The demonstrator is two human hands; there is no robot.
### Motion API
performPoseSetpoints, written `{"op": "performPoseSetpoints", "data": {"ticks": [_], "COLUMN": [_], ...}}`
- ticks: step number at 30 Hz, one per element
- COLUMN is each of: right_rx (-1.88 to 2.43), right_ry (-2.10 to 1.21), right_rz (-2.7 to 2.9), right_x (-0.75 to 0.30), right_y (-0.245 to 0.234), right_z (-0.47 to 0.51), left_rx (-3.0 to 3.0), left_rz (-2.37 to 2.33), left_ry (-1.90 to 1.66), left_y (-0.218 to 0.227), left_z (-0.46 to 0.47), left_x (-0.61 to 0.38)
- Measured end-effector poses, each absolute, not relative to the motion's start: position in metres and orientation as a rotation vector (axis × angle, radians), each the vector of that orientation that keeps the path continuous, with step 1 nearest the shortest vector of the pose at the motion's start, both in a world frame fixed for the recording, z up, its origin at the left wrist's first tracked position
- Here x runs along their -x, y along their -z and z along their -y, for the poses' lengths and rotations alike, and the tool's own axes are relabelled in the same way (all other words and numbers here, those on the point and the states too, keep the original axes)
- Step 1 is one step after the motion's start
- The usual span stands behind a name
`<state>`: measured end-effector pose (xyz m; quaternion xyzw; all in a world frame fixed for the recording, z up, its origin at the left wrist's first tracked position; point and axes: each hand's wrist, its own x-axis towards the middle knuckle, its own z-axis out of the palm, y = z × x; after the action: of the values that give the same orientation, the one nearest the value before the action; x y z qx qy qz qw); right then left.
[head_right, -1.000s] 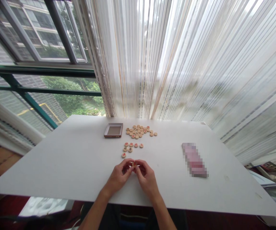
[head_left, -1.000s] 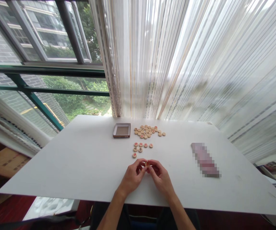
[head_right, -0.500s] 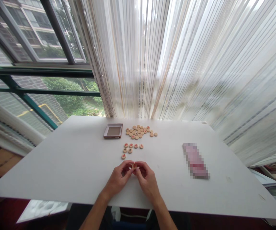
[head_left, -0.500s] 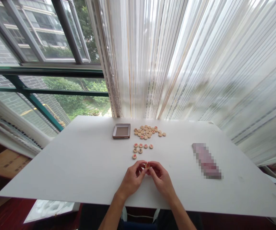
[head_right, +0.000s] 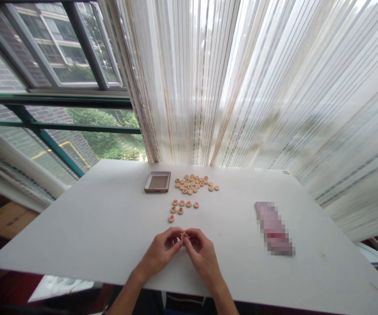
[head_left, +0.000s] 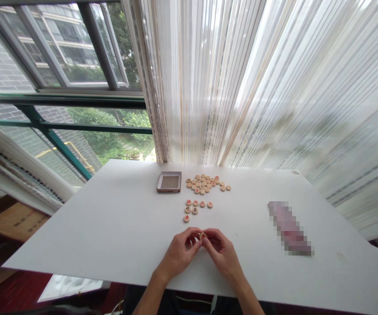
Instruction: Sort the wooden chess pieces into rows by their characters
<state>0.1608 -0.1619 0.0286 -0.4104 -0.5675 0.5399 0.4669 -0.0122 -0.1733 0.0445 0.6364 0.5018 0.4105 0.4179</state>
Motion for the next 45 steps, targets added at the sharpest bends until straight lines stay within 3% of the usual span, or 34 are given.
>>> {"op": "performPoseSetpoints", "data": {"ticks": [45], "right_rx": [1.035], "right_ry": [-1.233], "right_rz": [1.51], "right_x": [-0.158], "right_y": [-0.034], "right_z": [0.165], "left_rx": [-1.508], "left_rz": [-1.263], "left_ry": [-1.044], "left_y": [-0.034], "left_z": [0.174], "left_x": [0.017]}}
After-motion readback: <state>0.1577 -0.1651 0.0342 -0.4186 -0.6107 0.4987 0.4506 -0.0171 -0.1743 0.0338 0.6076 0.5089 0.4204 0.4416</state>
